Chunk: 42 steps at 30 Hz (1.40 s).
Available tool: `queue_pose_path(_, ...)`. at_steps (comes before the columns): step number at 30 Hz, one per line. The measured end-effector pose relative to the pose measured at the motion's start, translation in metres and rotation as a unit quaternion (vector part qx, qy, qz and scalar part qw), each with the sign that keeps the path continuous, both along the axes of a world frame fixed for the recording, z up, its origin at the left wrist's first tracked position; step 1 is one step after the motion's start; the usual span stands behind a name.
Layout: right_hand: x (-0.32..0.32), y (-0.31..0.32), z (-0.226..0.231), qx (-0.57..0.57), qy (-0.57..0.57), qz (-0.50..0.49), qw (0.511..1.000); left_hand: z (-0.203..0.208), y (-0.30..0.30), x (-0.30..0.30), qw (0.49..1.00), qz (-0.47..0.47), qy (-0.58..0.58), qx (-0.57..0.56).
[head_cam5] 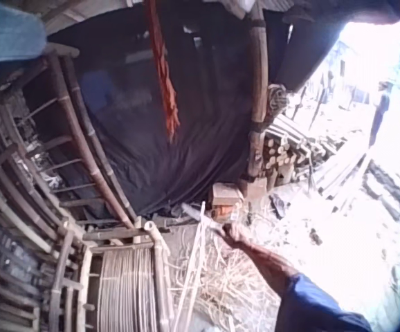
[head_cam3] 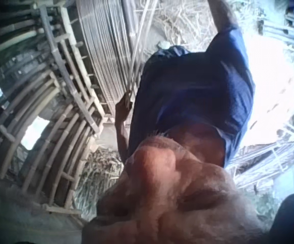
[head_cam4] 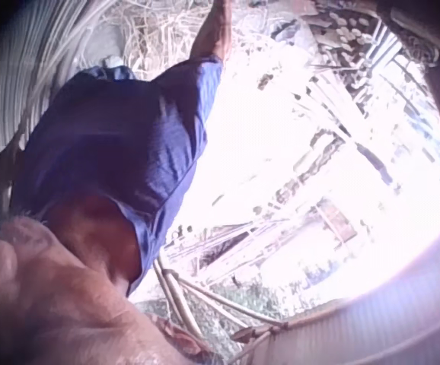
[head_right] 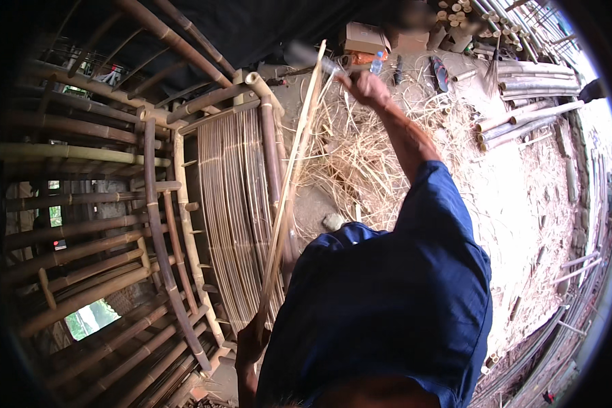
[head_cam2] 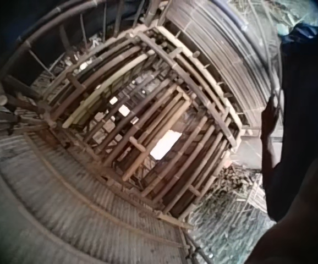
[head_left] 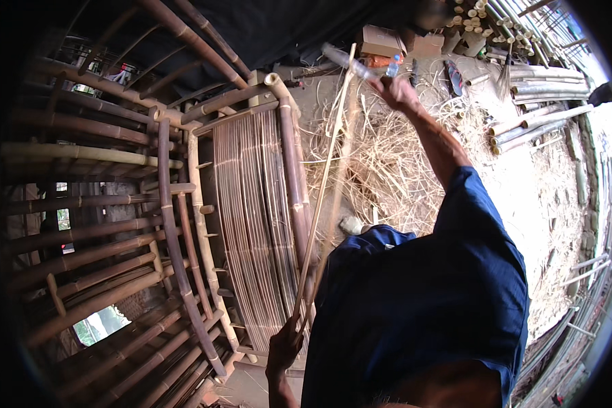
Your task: The person uses a knife to split a long bamboo pole into thin strips. They hold the pole vertically against a bamboo frame and repeatedly strike the knife with their hand to drive it down the length of the pole, separating the material into uniform strips.
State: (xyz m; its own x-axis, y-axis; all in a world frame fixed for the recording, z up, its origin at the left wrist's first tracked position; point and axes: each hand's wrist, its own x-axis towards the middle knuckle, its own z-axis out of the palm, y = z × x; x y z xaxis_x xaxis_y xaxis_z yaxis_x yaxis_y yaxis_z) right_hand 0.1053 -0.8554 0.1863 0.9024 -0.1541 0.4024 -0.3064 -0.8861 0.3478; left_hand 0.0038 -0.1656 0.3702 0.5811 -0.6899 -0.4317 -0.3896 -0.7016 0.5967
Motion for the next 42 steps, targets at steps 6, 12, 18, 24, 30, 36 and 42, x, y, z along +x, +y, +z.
queue_pose_path(6,-0.032,-0.126,0.039,0.53,-0.113,-0.231,0.808,0.019,0.037,-0.011,0.994,0.109,0.014,-0.002)
queue_pose_path(12,-0.079,-0.049,-0.041,0.666,-0.063,-0.347,0.657,-0.063,-0.022,0.036,0.981,0.192,-0.043,-0.006)
queue_pose_path(18,-0.169,0.127,-0.136,0.835,0.098,-0.371,0.395,-0.101,-0.082,0.066,0.982,0.153,-0.105,-0.03)
queue_pose_path(24,-0.236,0.254,-0.131,0.817,0.199,-0.33,0.429,-0.078,-0.102,0.089,0.965,0.191,-0.126,-0.124)
queue_pose_path(30,-0.268,0.288,-0.117,0.727,0.233,-0.323,0.56,-0.013,-0.097,0.135,0.954,0.171,-0.124,-0.212)
queue_pose_path(36,-0.256,0.309,-0.058,0.812,0.131,-0.163,0.545,0.034,-0.064,0.11,0.909,0.205,-0.14,-0.335)
queue_pose_path(42,-0.252,0.374,0.025,0.813,0.093,-0.028,0.574,0.06,-0.03,0.057,0.87,0.237,-0.148,-0.407)
